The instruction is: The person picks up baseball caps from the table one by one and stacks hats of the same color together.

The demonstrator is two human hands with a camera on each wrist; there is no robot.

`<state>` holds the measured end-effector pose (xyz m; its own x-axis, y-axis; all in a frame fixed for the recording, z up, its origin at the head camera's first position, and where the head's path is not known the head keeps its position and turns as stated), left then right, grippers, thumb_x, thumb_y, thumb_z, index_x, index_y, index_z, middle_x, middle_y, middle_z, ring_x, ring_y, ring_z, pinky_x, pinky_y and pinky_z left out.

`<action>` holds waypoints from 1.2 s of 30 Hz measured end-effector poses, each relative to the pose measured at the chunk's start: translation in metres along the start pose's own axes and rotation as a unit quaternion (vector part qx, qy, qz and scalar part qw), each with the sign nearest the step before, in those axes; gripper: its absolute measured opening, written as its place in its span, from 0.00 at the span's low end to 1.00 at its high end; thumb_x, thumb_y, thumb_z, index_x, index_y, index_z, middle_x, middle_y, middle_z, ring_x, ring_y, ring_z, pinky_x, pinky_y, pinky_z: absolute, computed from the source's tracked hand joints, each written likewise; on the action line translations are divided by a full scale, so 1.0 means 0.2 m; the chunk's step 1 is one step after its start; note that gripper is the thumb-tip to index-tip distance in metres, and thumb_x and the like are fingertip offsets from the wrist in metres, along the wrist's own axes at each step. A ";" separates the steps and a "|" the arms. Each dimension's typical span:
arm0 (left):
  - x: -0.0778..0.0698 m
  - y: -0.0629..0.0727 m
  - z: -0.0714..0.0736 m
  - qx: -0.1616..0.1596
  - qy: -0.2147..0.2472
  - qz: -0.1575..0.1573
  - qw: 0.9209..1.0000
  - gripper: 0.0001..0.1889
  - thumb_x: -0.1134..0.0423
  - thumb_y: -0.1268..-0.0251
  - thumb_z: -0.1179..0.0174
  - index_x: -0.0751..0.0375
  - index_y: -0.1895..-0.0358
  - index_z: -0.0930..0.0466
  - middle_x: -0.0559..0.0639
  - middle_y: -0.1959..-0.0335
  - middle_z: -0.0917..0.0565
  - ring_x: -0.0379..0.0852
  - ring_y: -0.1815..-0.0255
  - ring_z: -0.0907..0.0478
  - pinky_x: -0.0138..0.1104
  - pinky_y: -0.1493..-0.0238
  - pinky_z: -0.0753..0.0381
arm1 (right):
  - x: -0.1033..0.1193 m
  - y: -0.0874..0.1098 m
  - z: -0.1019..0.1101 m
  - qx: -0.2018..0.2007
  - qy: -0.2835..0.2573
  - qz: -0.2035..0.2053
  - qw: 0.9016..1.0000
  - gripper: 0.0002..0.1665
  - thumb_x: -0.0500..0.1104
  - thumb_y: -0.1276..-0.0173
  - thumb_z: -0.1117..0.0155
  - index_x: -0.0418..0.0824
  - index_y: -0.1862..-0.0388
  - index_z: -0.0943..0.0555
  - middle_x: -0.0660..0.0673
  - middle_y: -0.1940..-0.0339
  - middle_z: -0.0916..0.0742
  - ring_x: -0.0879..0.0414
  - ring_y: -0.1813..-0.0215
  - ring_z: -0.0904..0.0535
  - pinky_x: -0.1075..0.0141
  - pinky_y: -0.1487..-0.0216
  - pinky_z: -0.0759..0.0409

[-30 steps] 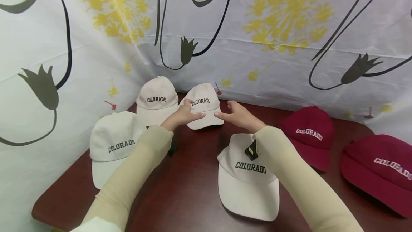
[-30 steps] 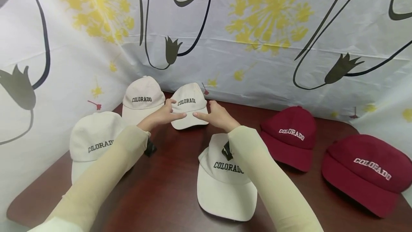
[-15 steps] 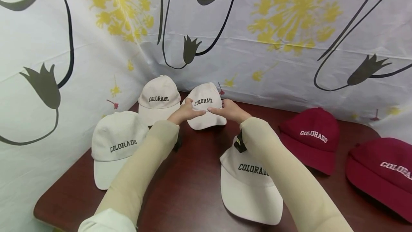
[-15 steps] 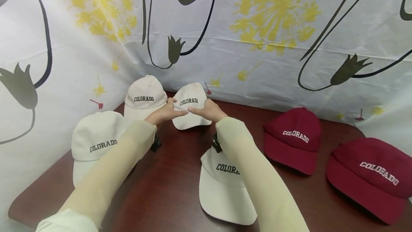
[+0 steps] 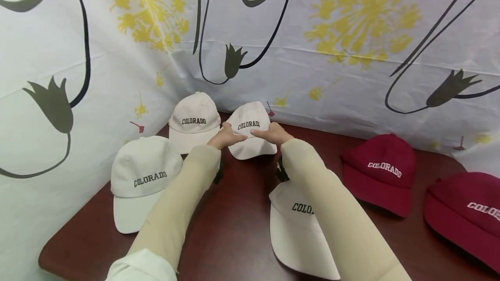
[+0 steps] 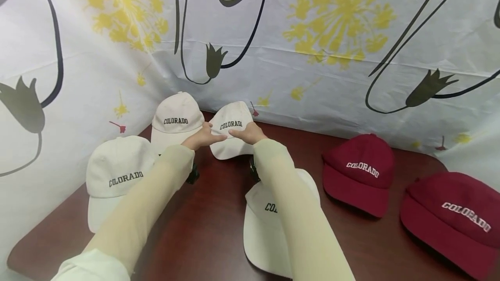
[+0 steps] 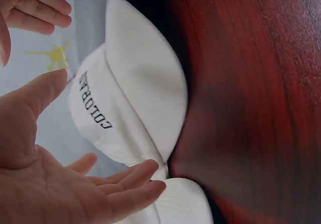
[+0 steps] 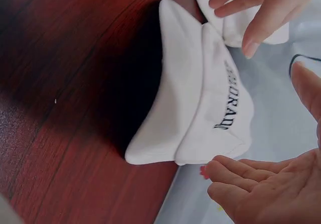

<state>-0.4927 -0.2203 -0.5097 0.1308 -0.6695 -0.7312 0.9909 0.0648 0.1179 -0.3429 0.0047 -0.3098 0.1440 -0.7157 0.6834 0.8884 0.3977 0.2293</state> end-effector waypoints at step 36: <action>-0.60 0.84 0.23 -0.019 0.012 0.061 0.998 0.45 0.51 0.48 0.36 0.66 0.34 0.54 0.70 0.43 0.33 0.63 0.39 0.39 0.47 0.40 0.40 | -0.64 -0.76 -0.25 -0.049 0.049 -0.077 0.995 0.59 0.76 0.58 0.38 0.28 0.44 0.30 0.36 0.52 0.22 0.47 0.56 0.25 0.59 0.56 0.27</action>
<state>-0.3440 -0.1629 -0.3720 0.2502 -0.6375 -0.7287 0.9681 0.1734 0.1807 -0.4745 0.0073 -0.4669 0.0411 -0.8181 0.5737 0.9404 0.2257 0.2544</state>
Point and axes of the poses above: each hand's wrist, its own y-axis away from the middle knuckle, its own z-axis out of the back of the hand, x = y × z, the point moved 1 cm from there along -y, towards the middle knuckle
